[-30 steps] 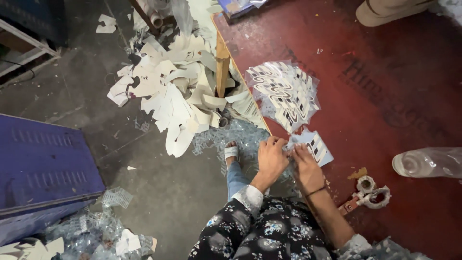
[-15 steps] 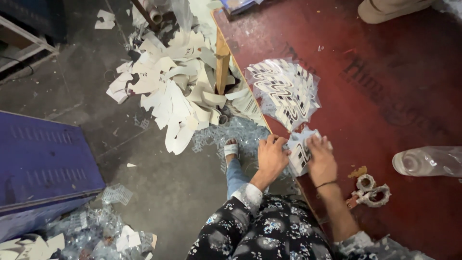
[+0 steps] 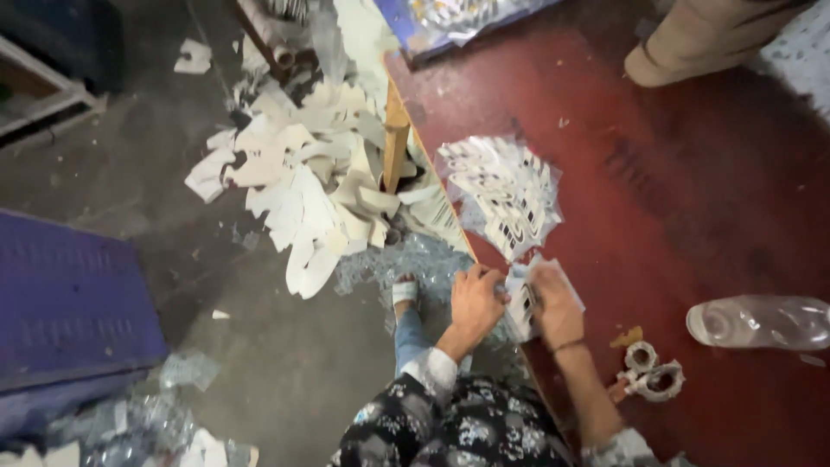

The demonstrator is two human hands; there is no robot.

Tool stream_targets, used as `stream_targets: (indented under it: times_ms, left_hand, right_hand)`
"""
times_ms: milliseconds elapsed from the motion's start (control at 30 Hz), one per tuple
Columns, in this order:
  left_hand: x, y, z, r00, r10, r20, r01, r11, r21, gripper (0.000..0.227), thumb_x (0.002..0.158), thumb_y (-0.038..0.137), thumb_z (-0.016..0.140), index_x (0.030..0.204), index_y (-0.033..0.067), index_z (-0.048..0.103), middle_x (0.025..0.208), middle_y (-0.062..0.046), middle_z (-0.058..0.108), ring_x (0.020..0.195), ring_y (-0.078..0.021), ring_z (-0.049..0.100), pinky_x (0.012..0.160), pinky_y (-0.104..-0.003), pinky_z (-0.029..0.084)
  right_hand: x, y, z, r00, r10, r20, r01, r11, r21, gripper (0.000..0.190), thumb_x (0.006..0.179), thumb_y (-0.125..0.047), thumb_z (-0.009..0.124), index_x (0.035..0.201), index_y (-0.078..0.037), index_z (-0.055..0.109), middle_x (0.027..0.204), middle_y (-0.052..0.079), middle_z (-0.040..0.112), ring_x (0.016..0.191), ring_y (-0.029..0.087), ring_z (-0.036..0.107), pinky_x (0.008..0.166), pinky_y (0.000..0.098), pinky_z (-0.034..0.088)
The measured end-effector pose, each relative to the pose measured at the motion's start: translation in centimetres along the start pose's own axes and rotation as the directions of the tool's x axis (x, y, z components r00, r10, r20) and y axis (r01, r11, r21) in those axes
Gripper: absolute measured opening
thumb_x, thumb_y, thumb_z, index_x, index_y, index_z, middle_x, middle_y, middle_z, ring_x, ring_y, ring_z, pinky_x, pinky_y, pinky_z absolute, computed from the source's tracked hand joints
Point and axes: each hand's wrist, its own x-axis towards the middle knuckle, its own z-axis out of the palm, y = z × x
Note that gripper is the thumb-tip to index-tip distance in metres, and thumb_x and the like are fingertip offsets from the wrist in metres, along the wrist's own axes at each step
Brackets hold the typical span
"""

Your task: The person peels a sticker from a backing sheet and places it on a table. They repeat this process with several other stickers, stacking them on the table.

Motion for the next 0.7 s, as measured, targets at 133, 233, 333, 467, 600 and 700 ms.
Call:
stream_targets:
  times_ms: [133,233,333,467,600,700]
  left_hand:
    - [0.3,0.1,0.1,0.999,0.024,-0.023,-0.024,1.000,-0.003,0.031,0.072,0.017,0.083,0.102,0.0176,0.075,0.115,-0.006,0.067,0.103,-0.0375,0.058,0.088,-0.048,0.048]
    - [0.1,-0.6,0.9,1.000,0.001,-0.008,-0.001,0.999,0.032,0.023,0.077,0.015,0.081,0.099,0.0186,0.075,0.114,-0.005,0.066,0.102,-0.0364,0.058,0.087,-0.048,0.049]
    - [-0.6,0.1,-0.9,1.000,0.003,0.028,-0.003,0.999,-0.033,0.032,0.068,0.024,0.087,0.097,0.0183,0.075,0.109,-0.003,0.067,0.100,-0.0356,0.059,0.086,-0.048,0.048]
    - [0.8,-1.1,-0.2,0.999,0.050,-0.012,-0.050,0.999,-0.017,0.031,0.071,0.019,0.085,0.101,0.0211,0.077,0.109,-0.002,0.068,0.099,-0.0340,0.061,0.088,-0.046,0.050]
    - [0.1,-0.6,-0.8,0.999,0.005,0.034,-0.004,0.999,-0.032,0.040,0.063,0.024,0.090,0.102,0.0206,0.078,0.106,-0.003,0.069,0.098,-0.0340,0.061,0.087,-0.046,0.050]
    - [0.5,-0.2,-1.0,0.999,0.000,0.041,0.001,1.000,-0.027,0.042,0.062,0.024,0.091,0.102,0.0207,0.079,0.106,-0.003,0.070,0.098,-0.0337,0.062,0.087,-0.046,0.050]
  right_hand:
    - [-0.6,0.6,1.7,0.944,0.320,0.078,-0.329,0.914,0.237,0.032,0.105,-0.003,0.054,0.134,-0.011,0.066,0.131,0.009,0.069,0.115,0.026,0.064,0.107,0.0320,0.053]
    - [0.0,-1.3,-0.1,0.993,-0.114,0.028,0.114,0.993,0.000,0.065,0.068,0.004,0.064,0.132,-0.006,0.062,0.143,0.019,0.059,0.138,0.037,0.051,0.114,0.0433,0.042]
    - [-0.1,-1.3,-1.5,1.000,0.001,-0.005,-0.001,1.000,0.014,0.067,0.065,0.004,0.063,0.130,-0.011,0.066,0.142,0.016,0.061,0.141,0.039,0.049,0.116,0.0419,0.042]
    - [-0.3,0.4,0.5,0.994,-0.109,-0.033,0.111,0.991,0.073,0.061,0.080,0.009,0.058,0.138,-0.010,0.064,0.142,0.017,0.059,0.140,0.036,0.052,0.118,0.0425,0.041]
    - [-0.4,1.7,-1.9,1.000,0.017,-0.023,-0.016,0.999,0.028,0.060,0.074,0.008,0.058,0.131,-0.012,0.065,0.145,0.015,0.060,0.142,0.037,0.051,0.119,0.0415,0.042]
    - [-0.4,0.0,-2.2,0.991,0.036,-0.126,-0.048,0.995,-0.088,0.061,0.074,0.005,0.061,0.133,-0.009,0.064,0.145,0.017,0.058,0.143,0.041,0.047,0.121,0.0437,0.038]
